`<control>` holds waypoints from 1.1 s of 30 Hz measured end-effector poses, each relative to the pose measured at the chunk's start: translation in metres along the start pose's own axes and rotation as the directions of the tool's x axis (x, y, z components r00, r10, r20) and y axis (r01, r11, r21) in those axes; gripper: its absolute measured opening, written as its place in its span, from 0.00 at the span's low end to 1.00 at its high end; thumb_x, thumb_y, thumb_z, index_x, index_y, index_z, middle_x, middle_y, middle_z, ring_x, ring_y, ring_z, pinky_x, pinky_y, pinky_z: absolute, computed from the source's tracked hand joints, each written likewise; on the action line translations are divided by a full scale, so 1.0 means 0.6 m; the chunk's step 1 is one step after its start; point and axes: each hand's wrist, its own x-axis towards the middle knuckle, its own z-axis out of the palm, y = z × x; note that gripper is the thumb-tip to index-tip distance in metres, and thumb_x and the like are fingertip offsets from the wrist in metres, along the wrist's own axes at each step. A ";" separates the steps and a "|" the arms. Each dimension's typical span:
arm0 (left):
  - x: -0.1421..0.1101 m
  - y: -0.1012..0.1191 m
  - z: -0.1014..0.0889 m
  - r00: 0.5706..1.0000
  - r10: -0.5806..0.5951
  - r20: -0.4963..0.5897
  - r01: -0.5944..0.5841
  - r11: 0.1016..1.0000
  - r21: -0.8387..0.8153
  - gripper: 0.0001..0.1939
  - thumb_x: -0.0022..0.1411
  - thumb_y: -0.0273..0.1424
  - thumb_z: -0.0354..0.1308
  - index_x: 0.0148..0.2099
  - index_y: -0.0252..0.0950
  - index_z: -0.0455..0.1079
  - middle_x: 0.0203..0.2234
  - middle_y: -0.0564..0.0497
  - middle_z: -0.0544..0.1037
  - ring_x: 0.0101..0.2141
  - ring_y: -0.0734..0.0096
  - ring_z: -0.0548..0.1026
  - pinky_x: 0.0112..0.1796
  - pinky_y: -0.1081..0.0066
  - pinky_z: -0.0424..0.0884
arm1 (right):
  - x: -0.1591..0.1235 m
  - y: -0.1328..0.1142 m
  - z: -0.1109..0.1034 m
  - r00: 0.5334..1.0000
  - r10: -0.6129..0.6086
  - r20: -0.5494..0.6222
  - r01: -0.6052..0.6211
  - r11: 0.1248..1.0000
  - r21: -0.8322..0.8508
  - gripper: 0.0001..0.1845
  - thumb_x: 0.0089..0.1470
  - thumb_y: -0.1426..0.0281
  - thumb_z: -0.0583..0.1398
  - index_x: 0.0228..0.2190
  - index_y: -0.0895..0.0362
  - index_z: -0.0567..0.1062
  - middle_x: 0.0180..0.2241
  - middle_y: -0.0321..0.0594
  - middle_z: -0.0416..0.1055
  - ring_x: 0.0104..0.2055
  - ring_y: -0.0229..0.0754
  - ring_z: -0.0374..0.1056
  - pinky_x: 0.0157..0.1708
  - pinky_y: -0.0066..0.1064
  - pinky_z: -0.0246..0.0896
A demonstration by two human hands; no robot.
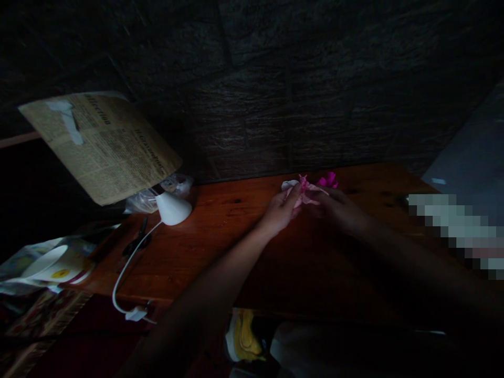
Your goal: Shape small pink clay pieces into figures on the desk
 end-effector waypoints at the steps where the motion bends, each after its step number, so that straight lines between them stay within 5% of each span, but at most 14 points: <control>1: -0.001 0.002 0.000 1.000 0.010 -0.002 -0.010 1.000 -0.001 0.26 0.60 0.54 0.57 0.27 0.35 0.64 0.15 0.60 0.60 0.16 0.84 0.54 0.19 0.76 0.47 | -0.001 0.000 0.000 1.000 -0.009 -0.007 0.009 1.000 -0.019 0.16 0.48 0.56 0.66 0.29 0.55 0.73 0.23 0.31 0.64 0.22 0.33 0.52 0.22 0.28 0.45; 8: -0.005 0.015 -0.001 0.997 -0.052 -0.063 0.047 0.996 -0.081 0.23 0.58 0.48 0.63 0.25 0.34 0.64 0.17 0.59 0.62 0.16 0.86 0.53 0.18 0.78 0.46 | -0.002 -0.003 0.001 0.998 -0.054 -0.045 0.052 0.997 -0.059 0.17 0.51 0.53 0.65 0.26 0.53 0.71 0.22 0.33 0.64 0.24 0.37 0.57 0.23 0.29 0.49; 12: -0.001 0.014 -0.001 0.997 -0.043 -0.062 0.036 0.992 -0.117 0.28 0.61 0.55 0.55 0.24 0.35 0.60 0.14 0.60 0.59 0.14 0.85 0.51 0.18 0.77 0.46 | 0.000 0.002 -0.003 0.998 -0.051 -0.040 0.046 0.994 -0.100 0.23 0.51 0.48 0.64 0.25 0.54 0.69 0.19 0.29 0.55 0.20 0.33 0.47 0.20 0.29 0.40; 16: 0.002 0.008 -0.002 0.998 -0.061 -0.013 0.059 0.991 -0.117 0.33 0.63 0.61 0.44 0.25 0.36 0.61 0.13 0.58 0.60 0.14 0.82 0.53 0.17 0.76 0.48 | 0.002 0.001 -0.005 0.998 -0.058 -0.039 0.053 0.992 -0.117 0.28 0.52 0.43 0.61 0.22 0.54 0.67 0.19 0.31 0.56 0.20 0.33 0.48 0.20 0.29 0.40; 25: 0.005 0.015 -0.002 0.986 -0.163 -0.026 0.156 0.971 -0.179 0.24 0.67 0.51 0.47 0.34 0.34 0.67 0.19 0.54 0.71 0.16 0.80 0.62 0.19 0.77 0.56 | 0.009 0.005 -0.008 0.991 -0.011 -0.130 0.004 0.998 -0.055 0.23 0.50 0.48 0.64 0.23 0.53 0.68 0.20 0.34 0.62 0.20 0.35 0.52 0.18 0.29 0.44; 29: 0.005 0.024 0.001 0.969 -0.244 -0.024 0.227 0.929 -0.291 0.19 0.68 0.45 0.46 0.35 0.35 0.65 0.19 0.56 0.70 0.15 0.81 0.59 0.19 0.77 0.56 | 0.011 0.013 -0.018 0.982 -0.001 -0.188 -0.041 0.975 -0.219 0.21 0.50 0.50 0.64 0.24 0.54 0.71 0.19 0.33 0.61 0.21 0.35 0.54 0.20 0.29 0.47; 33: 0.007 0.022 -0.003 0.970 -0.226 -0.087 0.188 0.930 -0.317 0.18 0.68 0.44 0.48 0.33 0.35 0.64 0.18 0.57 0.68 0.14 0.81 0.58 0.18 0.77 0.54 | 0.013 0.023 -0.028 0.984 -0.124 -0.126 0.055 0.894 -0.445 0.17 0.49 0.54 0.66 0.28 0.55 0.75 0.26 0.37 0.71 0.29 0.41 0.65 0.29 0.31 0.58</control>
